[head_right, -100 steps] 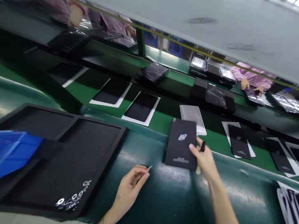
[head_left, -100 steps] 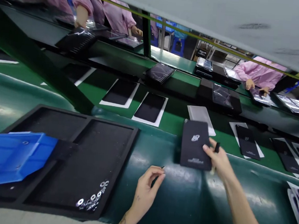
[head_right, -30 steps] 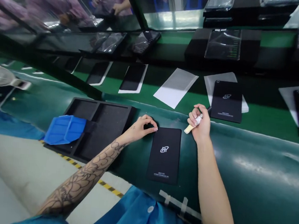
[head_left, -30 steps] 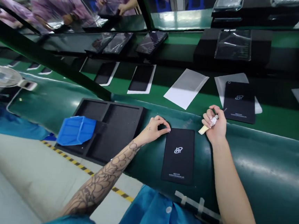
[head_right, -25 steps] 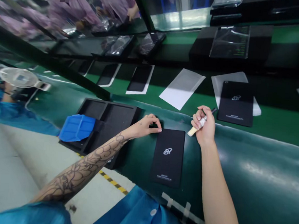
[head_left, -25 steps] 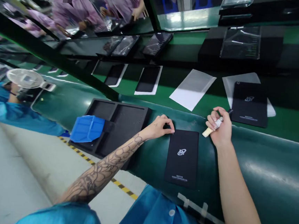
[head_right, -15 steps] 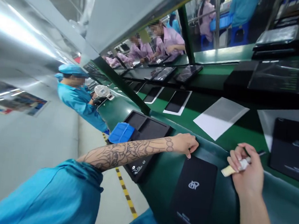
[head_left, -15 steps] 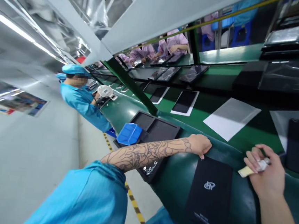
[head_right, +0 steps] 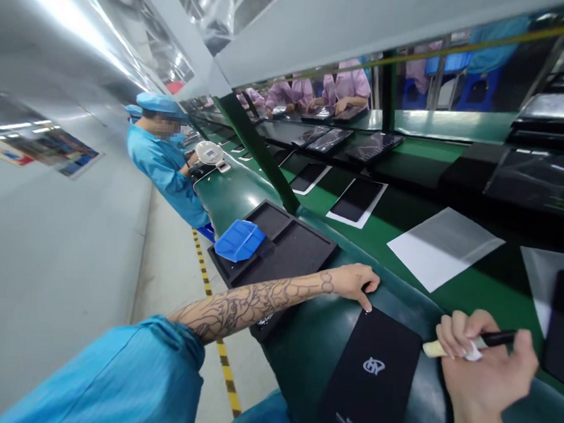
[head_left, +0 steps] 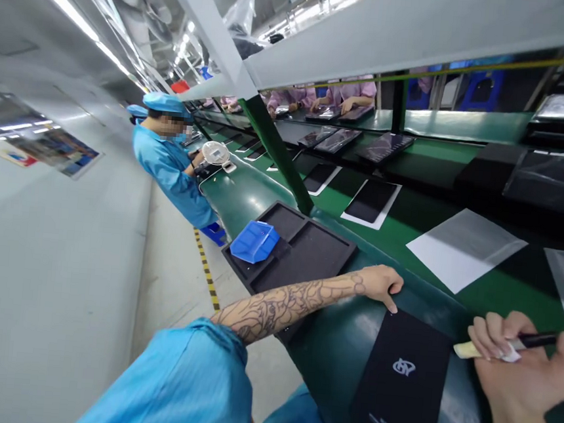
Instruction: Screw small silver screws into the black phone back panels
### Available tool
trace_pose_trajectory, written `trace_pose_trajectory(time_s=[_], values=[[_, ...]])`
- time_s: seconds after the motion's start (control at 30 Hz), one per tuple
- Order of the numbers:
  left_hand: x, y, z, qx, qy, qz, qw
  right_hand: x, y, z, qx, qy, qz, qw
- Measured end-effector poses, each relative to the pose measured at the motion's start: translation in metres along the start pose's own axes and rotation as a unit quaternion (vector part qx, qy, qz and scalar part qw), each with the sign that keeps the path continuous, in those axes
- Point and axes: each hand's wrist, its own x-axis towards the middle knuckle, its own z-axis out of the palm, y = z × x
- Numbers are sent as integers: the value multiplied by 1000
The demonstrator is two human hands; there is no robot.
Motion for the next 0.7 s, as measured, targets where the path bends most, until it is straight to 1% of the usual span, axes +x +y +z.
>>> trace_pose_trajectory(time_s=[0.07, 0.13, 0.2, 0.27, 0.3, 0.33, 0.37, 0.43, 0.47, 0.5, 0.53, 0.57, 0.63, 0.7], values=[[-15, -8, 12, -53, 43, -23, 997, -6, 1, 6, -9, -50, 0, 999], [-23, -13, 23, -89, 76, -35, 993, -14, 6, 19, -21, -106, -10, 994], [-26, -14, 33, -124, 118, -16, 985, -25, 17, 39, -25, -165, -26, 986], [-33, -13, 41, -178, 175, 13, 968, -37, 31, 61, -43, -217, -42, 974], [-41, -12, 44, -207, 206, 26, 956, -42, 40, 70, -62, -231, -53, 970], [-52, -13, 48, -234, 242, 39, 941, -46, 48, 78, -90, -229, -66, 967], [-67, -15, 52, -251, 278, 45, 926, -49, 55, 83, -123, -212, -82, 966], [-108, -27, 59, -271, 380, 49, 883, -50, 65, 89, -177, -163, -117, 963], [-132, -38, 62, -253, 428, 29, 867, -49, 68, 90, -191, -145, -129, 962], [-155, -51, 66, -224, 461, -2, 859, -47, 69, 91, -195, -140, -135, 961], [-177, -66, 71, -188, 467, -34, 864, -44, 70, 92, -191, -146, -135, 961], [-197, -81, 76, -149, 454, -60, 877, -40, 70, 94, -183, -156, -130, 962], [-230, -106, 88, -88, 396, -103, 908, -32, 70, 101, -167, -163, -127, 964], [-250, -120, 102, -49, 348, -131, 927, -24, 72, 110, -162, -159, -135, 964]])
